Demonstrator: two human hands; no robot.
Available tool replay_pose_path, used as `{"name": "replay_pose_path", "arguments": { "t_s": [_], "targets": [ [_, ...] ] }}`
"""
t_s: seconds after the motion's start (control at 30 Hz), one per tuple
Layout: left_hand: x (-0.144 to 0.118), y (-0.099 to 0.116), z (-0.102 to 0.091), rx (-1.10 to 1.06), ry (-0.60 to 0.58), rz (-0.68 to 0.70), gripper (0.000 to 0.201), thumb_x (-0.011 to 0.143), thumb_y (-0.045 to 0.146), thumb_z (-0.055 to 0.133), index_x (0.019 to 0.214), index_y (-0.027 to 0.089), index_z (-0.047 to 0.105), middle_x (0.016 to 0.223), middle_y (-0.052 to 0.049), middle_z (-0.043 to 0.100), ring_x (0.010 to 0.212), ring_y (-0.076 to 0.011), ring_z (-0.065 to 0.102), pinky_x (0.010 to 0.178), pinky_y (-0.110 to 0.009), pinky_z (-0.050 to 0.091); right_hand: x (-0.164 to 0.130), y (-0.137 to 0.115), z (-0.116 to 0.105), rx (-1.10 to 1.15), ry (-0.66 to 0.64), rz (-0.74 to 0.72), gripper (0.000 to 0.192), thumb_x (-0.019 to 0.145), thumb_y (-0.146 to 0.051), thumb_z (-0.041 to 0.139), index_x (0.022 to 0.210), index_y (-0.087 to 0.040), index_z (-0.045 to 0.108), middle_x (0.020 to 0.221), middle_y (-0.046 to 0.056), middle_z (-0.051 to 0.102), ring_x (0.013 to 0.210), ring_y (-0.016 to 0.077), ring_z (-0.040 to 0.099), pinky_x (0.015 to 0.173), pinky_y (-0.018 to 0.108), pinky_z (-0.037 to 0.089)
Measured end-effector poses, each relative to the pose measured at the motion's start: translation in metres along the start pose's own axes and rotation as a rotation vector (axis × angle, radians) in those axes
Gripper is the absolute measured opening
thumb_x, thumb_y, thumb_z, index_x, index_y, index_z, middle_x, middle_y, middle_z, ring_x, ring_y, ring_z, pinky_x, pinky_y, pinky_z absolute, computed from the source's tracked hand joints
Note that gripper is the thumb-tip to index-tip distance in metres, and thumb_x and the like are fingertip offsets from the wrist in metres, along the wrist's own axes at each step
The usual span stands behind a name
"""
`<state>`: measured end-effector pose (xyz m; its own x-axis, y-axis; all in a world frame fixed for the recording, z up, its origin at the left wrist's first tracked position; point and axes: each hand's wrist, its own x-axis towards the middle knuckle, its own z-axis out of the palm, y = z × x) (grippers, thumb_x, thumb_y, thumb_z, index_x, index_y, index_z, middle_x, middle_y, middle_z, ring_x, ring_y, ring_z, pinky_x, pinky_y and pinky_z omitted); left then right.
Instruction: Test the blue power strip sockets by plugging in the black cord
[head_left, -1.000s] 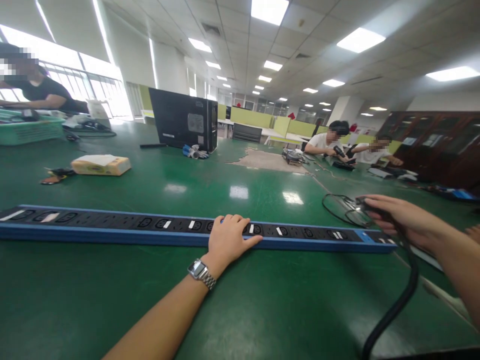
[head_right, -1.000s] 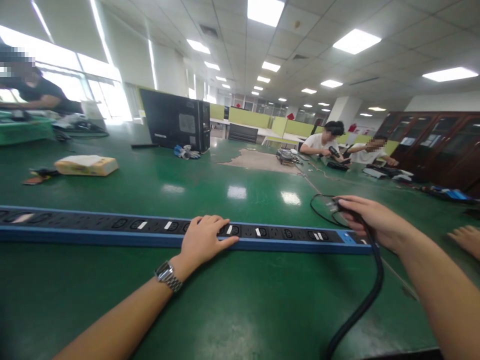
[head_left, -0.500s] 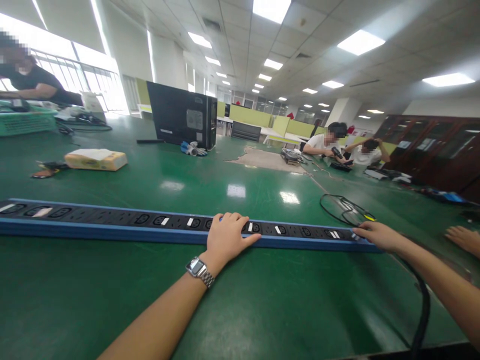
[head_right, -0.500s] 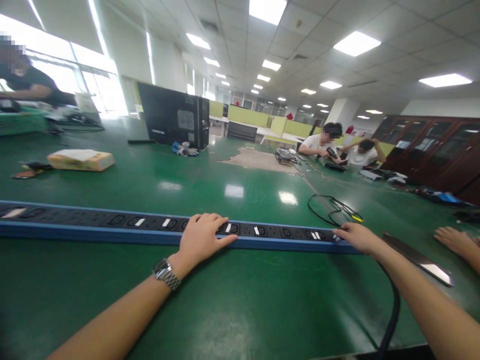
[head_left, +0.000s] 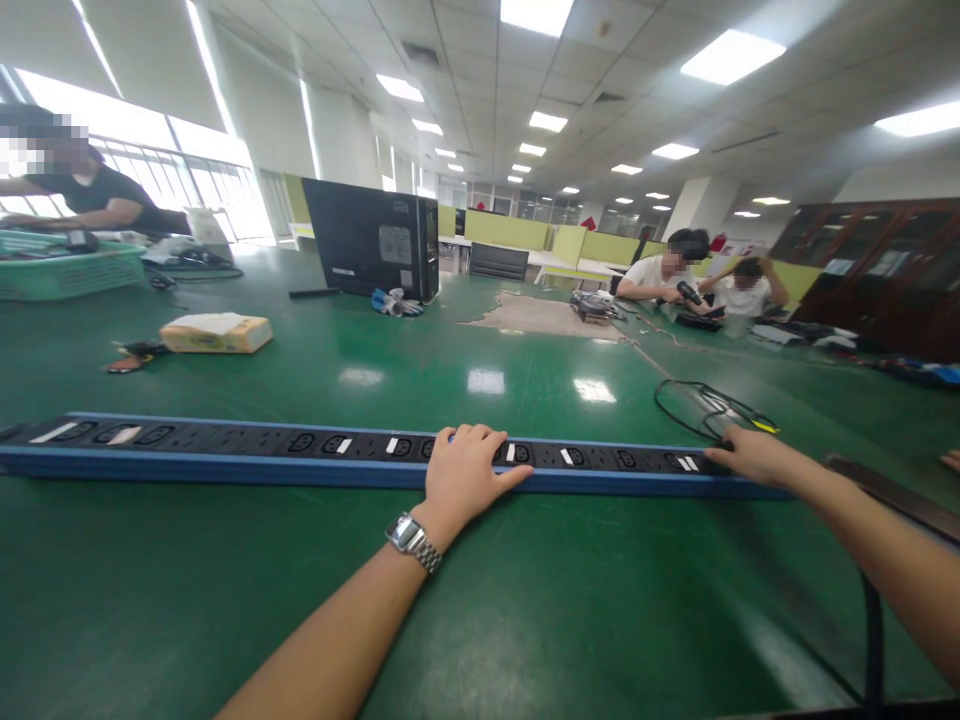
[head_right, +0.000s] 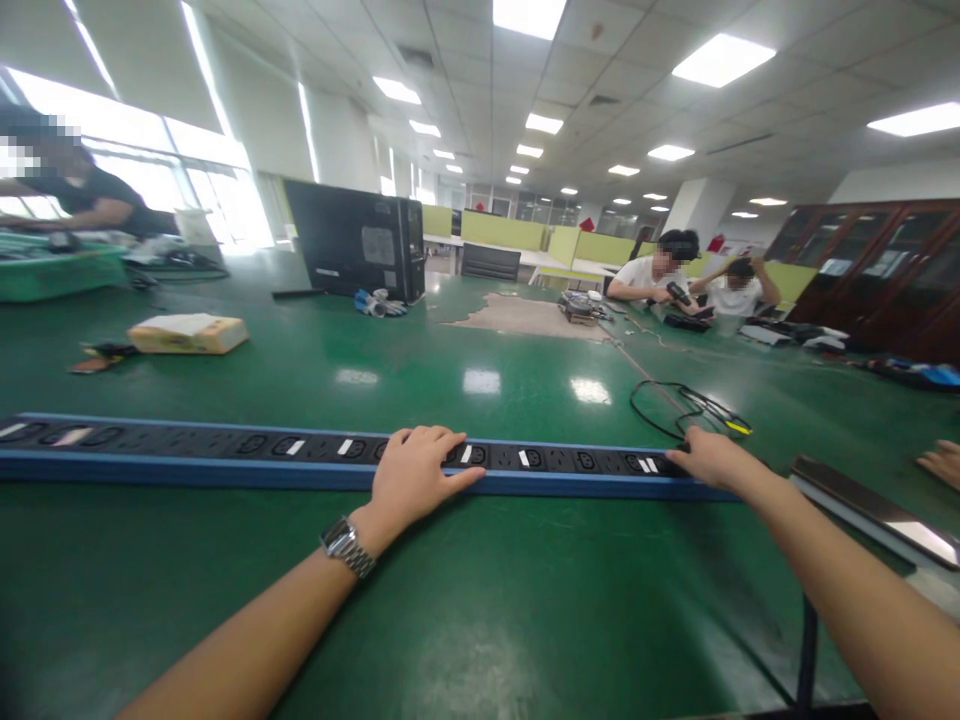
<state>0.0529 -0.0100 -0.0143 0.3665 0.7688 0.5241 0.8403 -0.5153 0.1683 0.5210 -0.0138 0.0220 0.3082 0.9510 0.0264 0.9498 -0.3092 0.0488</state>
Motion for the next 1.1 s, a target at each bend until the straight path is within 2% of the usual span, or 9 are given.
{"name": "replay_pose_path", "arguments": {
  "t_s": [0.17, 0.27, 0.5, 0.63, 0.83, 0.97, 1.1],
  "targets": [
    [0.001, 0.0, 0.0, 0.017, -0.018, -0.002, 0.056, 0.085, 0.067, 0.047, 0.114, 0.023, 0.066, 0.11, -0.007, 0.068, 0.104, -0.0265, 0.057, 0.096, -0.045, 0.034, -0.003, 0.002, 0.008, -0.019, 0.019, -0.004, 0.044, 0.084, -0.05, 0.051, 0.096, -0.009, 0.063, 0.088, 0.019, 0.069, 0.081, 0.0291, 0.066, 0.068, 0.034, 0.047],
    [0.001, 0.001, -0.001, 0.018, -0.027, -0.003, 0.055, 0.085, 0.066, 0.047, 0.114, 0.023, 0.066, 0.11, -0.006, 0.068, 0.104, -0.0264, 0.057, 0.095, -0.045, 0.034, -0.007, 0.006, 0.01, 0.027, 0.017, 0.048, 0.047, 0.085, -0.051, 0.049, 0.098, -0.008, 0.062, 0.087, 0.018, 0.069, 0.08, 0.0281, 0.066, 0.069, 0.034, 0.048],
    [0.001, 0.002, -0.003, 0.022, -0.029, -0.006, 0.055, 0.085, 0.067, 0.047, 0.113, 0.023, 0.066, 0.111, -0.007, 0.068, 0.104, -0.0262, 0.057, 0.095, -0.044, 0.034, -0.007, 0.013, 0.007, 0.166, -0.022, 0.13, 0.045, 0.085, -0.054, 0.047, 0.089, -0.013, 0.064, 0.084, 0.013, 0.07, 0.077, 0.0265, 0.066, 0.067, 0.034, 0.05],
    [0.001, 0.002, -0.002, 0.02, -0.026, -0.002, 0.055, 0.086, 0.066, 0.047, 0.114, 0.023, 0.066, 0.11, -0.007, 0.068, 0.104, -0.0264, 0.057, 0.095, -0.044, 0.034, -0.003, 0.014, 0.006, 0.151, -0.008, 0.113, 0.043, 0.084, -0.053, 0.049, 0.087, -0.014, 0.065, 0.089, 0.013, 0.071, 0.084, 0.0272, 0.066, 0.071, 0.034, 0.05],
    [0.001, 0.003, -0.003, 0.021, -0.025, 0.001, 0.055, 0.086, 0.066, 0.047, 0.113, 0.022, 0.066, 0.109, -0.007, 0.068, 0.105, -0.0269, 0.057, 0.095, -0.044, 0.035, -0.004, 0.007, 0.007, 0.044, -0.051, 0.125, 0.05, 0.085, -0.053, 0.048, 0.101, -0.008, 0.063, 0.098, 0.019, 0.069, 0.09, 0.0297, 0.066, 0.076, 0.035, 0.05],
    [0.0, 0.002, -0.003, 0.014, -0.021, -0.002, 0.054, 0.086, 0.065, 0.048, 0.113, 0.023, 0.066, 0.11, -0.007, 0.068, 0.105, -0.0265, 0.058, 0.096, -0.044, 0.035, -0.011, 0.01, 0.016, 0.131, -0.026, 0.143, 0.053, 0.088, -0.055, 0.041, 0.105, -0.009, 0.062, 0.098, 0.017, 0.07, 0.09, 0.0284, 0.067, 0.075, 0.034, 0.05],
    [0.0, 0.002, -0.003, 0.004, -0.021, -0.001, 0.054, 0.085, 0.065, 0.049, 0.114, 0.022, 0.066, 0.11, -0.007, 0.068, 0.104, -0.0263, 0.058, 0.096, -0.044, 0.035, -0.02, 0.007, 0.026, 0.038, 0.034, 0.144, 0.06, 0.091, -0.053, 0.038, 0.115, -0.002, 0.056, 0.096, 0.023, 0.069, 0.093, 0.0326, 0.067, 0.08, 0.038, 0.05]
  ]
}}
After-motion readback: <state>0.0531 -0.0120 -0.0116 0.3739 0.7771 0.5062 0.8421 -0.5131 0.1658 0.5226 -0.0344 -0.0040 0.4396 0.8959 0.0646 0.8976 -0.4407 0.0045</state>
